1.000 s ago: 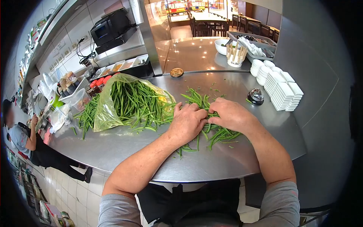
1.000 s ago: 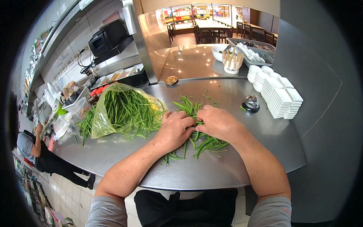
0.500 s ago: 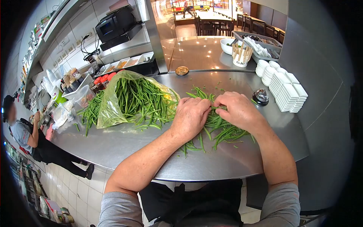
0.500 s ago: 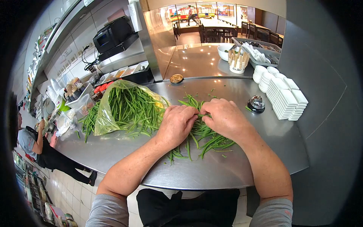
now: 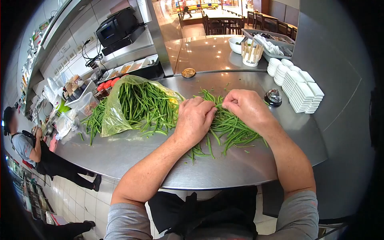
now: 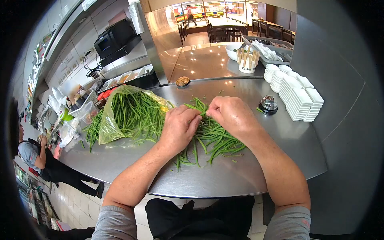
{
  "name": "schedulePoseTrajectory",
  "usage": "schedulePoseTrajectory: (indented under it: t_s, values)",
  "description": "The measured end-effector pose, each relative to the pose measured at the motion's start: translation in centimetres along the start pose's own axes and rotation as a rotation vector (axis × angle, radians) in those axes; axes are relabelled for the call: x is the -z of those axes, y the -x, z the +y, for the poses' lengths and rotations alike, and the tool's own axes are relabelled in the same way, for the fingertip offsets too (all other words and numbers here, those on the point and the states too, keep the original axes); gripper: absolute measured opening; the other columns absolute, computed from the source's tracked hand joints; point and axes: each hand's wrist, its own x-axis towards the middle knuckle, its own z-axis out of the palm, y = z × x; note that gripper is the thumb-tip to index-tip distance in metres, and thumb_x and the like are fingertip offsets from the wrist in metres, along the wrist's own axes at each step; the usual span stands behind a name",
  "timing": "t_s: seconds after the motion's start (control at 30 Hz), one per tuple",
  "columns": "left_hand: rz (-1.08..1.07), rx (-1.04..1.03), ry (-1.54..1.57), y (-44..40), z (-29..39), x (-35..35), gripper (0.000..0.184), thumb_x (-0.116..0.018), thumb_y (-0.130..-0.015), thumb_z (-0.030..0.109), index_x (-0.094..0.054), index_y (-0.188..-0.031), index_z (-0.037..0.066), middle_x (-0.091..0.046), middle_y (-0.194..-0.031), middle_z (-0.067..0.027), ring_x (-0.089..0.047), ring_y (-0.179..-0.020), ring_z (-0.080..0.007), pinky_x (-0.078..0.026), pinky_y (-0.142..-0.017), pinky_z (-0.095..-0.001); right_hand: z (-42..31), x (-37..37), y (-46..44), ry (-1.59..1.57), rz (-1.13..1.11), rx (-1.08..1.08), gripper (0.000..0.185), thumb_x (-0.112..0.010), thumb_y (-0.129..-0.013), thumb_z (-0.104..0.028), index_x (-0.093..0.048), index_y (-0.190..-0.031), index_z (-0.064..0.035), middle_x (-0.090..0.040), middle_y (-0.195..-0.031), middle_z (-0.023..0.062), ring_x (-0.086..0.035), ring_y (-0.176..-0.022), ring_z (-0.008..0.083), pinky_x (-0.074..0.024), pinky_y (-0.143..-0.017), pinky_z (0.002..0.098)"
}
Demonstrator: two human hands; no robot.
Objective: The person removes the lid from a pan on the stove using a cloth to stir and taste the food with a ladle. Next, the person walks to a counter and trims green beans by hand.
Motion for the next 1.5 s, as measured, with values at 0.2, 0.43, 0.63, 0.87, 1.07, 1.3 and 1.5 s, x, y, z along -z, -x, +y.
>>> schedulePoseTrajectory:
  t_s: [0.2,0.43,0.63,0.87,1.07,1.3,1.5]
  values:
    - [0.057,0.008,0.019,-0.3,-0.1,-0.1,0.011,-0.075,-0.093,0.012,-0.075,-0.101,0.004,-0.068,-0.091,-0.0132,-0.066,-0.091,-0.0349,-0.05,-0.082,-0.047,0.2,-0.5,0.1,-0.162,-0.048,-0.031,0.012,-0.07,-0.092,-0.009,-0.072,-0.098,0.0013,-0.074,-0.086,0.0187,-0.075,-0.079,0.0283,-0.0574,-0.075,0.0399]
    - [-0.016,0.081,0.3,-0.4,0.1,-0.2,0.011,-0.072,-0.098,0.008,-0.072,-0.105,0.001,-0.071,-0.096,-0.0164,-0.071,-0.094,-0.0313,-0.055,-0.083,-0.0409,0.9,-1.1,-0.8,-0.673,-0.165,-0.313,0.015,-0.062,-0.099,-0.017,-0.069,-0.102,-0.0043,-0.071,-0.089,0.0016,-0.064,-0.079,0.0117,-0.0519,-0.071,0.0288]
    - [0.034,0.652,1.258,-0.5,-1.9,-1.2,0.013,-0.055,-0.112,0.016,-0.061,-0.119,0.007,-0.074,-0.101,-0.0076,-0.071,-0.096,-0.0167,-0.056,-0.086,-0.0327,2.6,0.0,-1.3,-0.338,-0.041,-0.198,0.026,-0.061,-0.104,-0.025,-0.073,-0.108,-0.0019,-0.072,-0.09,0.0045,-0.066,-0.082,0.0143,-0.0536,-0.074,0.0313]
    - [0.034,0.763,1.331,-0.6,-1.9,-0.7,0.016,-0.053,-0.112,0.016,-0.06,-0.123,0.006,-0.076,-0.1,-0.0079,-0.07,-0.092,-0.0134,-0.055,-0.084,-0.0291,2.6,-0.8,-0.8,-0.295,-0.193,-0.135,0.018,-0.067,-0.104,-0.014,-0.072,-0.111,0.0022,-0.071,-0.093,0.001,-0.063,-0.082,0.0077,-0.0532,-0.075,0.0262]
    - [-0.023,0.652,1.325,-0.4,-2.2,-0.9,0.017,-0.053,-0.112,0.018,-0.06,-0.126,0.009,-0.076,-0.105,-0.011,-0.073,-0.101,-0.0196,-0.056,-0.089,-0.034,2.3,-1.3,-0.7,-0.238,-0.194,-0.102,0.01,-0.064,-0.101,-0.009,-0.068,-0.102,0.0,-0.068,-0.09,-0.0002,-0.061,-0.079,0.0064,-0.0512,-0.069,0.0248]
    - [-0.082,0.644,1.714,-0.4,-0.3,-1.1,0.01,-0.056,-0.11,0.013,-0.054,-0.118,0.008,-0.071,-0.118,-0.0197,-0.074,-0.106,-0.0324,-0.063,-0.093,-0.0439,2.9,-1.0,-1.4,-0.921,0.017,-0.376,0.013,-0.062,-0.099,-0.018,-0.066,-0.103,-0.0056,-0.06,-0.083,-0.0032,-0.052,-0.067,0.0068,-0.0424,-0.06,0.0233]
    - [0.087,0.749,1.716,-1.1,-2.0,0.1,0.004,-0.051,-0.106,0.008,-0.05,-0.103,0.005,-0.067,-0.118,-0.0253,-0.074,-0.111,-0.0411,-0.065,-0.097,-0.0487,2.5,1.8,-0.5,0.107,-0.45,0.014,0.014,-0.065,-0.092,-0.007,-0.07,-0.104,-0.0012,-0.066,-0.09,0.0045,-0.065,-0.081,0.0167,-0.0543,-0.075,0.0329]
